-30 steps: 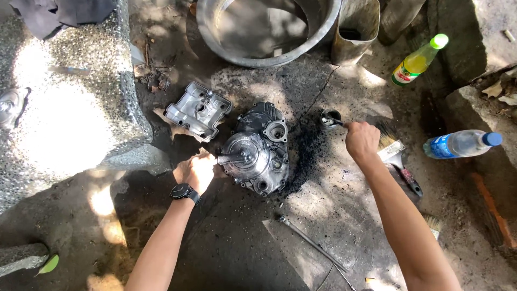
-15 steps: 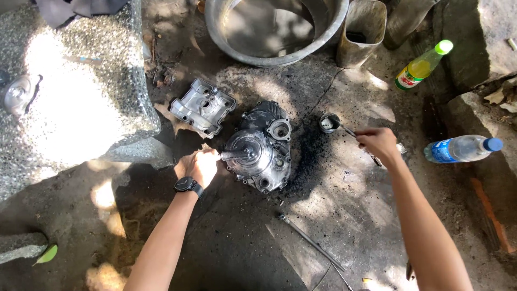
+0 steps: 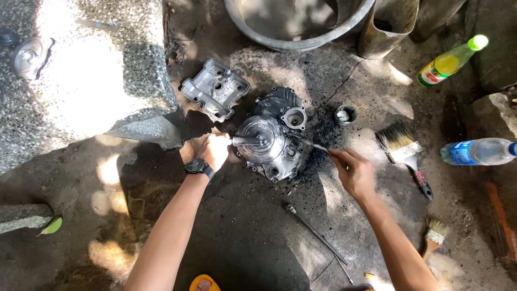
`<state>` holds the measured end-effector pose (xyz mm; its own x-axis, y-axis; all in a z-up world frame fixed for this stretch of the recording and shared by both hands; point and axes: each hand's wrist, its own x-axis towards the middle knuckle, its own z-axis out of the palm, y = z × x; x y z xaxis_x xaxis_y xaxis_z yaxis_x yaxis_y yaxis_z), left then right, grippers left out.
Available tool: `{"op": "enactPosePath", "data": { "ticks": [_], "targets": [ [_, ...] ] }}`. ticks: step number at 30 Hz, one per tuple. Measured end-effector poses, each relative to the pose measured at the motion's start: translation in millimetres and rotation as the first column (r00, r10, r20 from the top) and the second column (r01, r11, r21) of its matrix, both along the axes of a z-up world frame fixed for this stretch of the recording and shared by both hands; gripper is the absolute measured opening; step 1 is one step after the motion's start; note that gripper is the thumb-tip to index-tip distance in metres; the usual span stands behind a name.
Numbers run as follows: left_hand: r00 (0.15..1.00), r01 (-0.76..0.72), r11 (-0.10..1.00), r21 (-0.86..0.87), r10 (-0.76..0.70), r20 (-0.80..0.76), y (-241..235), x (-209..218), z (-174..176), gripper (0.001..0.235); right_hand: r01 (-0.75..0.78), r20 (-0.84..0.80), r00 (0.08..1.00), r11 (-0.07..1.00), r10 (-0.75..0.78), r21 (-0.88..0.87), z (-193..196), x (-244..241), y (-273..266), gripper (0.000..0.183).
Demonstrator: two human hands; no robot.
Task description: The person crouches on the ground cleaning a greasy motorcycle engine casing and a smaller metal cover. They scrape caked grime from the casing with a small metal pick, hold the casing steady with the other hand, and periodically brush loosened dirt off with a paintbrush.
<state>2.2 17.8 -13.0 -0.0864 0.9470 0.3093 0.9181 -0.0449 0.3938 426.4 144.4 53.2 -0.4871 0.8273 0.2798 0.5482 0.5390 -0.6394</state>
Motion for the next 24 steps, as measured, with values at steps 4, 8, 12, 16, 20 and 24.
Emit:
{"op": "enactPosePath", "data": {
  "ticks": [4, 8, 12, 16, 20, 24],
  "targets": [
    [0.986, -0.051, 0.998, -0.021, 0.054, 0.160, -0.6, 12.2, 23.6, 0.011, -0.021, 0.116, 0.993, 0.986, 0.002, 0.164, -18.6, -14.8, 17.3, 0.016],
    [0.968, -0.085, 0.992, -0.098, 0.105, 0.227, -1.9, 15.5, 31.0, 0.008, -0.033, 0.175, 0.985, 0.979, -0.003, 0.203, -14.5, -12.0, 26.5, 0.015],
    [0.962, -0.114, 0.987, -0.114, 0.138, 0.234, -3.5, 15.1, 28.5, 0.011, -0.058, 0.120, 0.993, 0.948, 0.021, 0.311, -9.6, -11.2, 22.4, 0.014],
    [0.966, -0.117, 0.982, -0.147, 0.147, 0.212, -2.0, 18.2, 35.6, 0.013, -0.065, 0.127, 0.991, 0.954, 0.028, 0.293, -39.7, -19.8, 33.7, 0.019],
    [0.986, -0.087, 0.992, -0.097, 0.100, 0.136, -0.9, 2.7, -6.5, 0.014, -0.038, 0.145, 0.989, 0.969, 0.002, 0.245, -32.0, -12.0, 31.9, 0.018],
    [0.990, -0.062, 0.997, -0.039, 0.067, 0.128, -3.4, 8.6, 13.9, 0.014, -0.028, 0.186, 0.982, 0.962, -0.024, 0.271, -23.7, -12.7, 29.7, 0.015]
  ]
}}
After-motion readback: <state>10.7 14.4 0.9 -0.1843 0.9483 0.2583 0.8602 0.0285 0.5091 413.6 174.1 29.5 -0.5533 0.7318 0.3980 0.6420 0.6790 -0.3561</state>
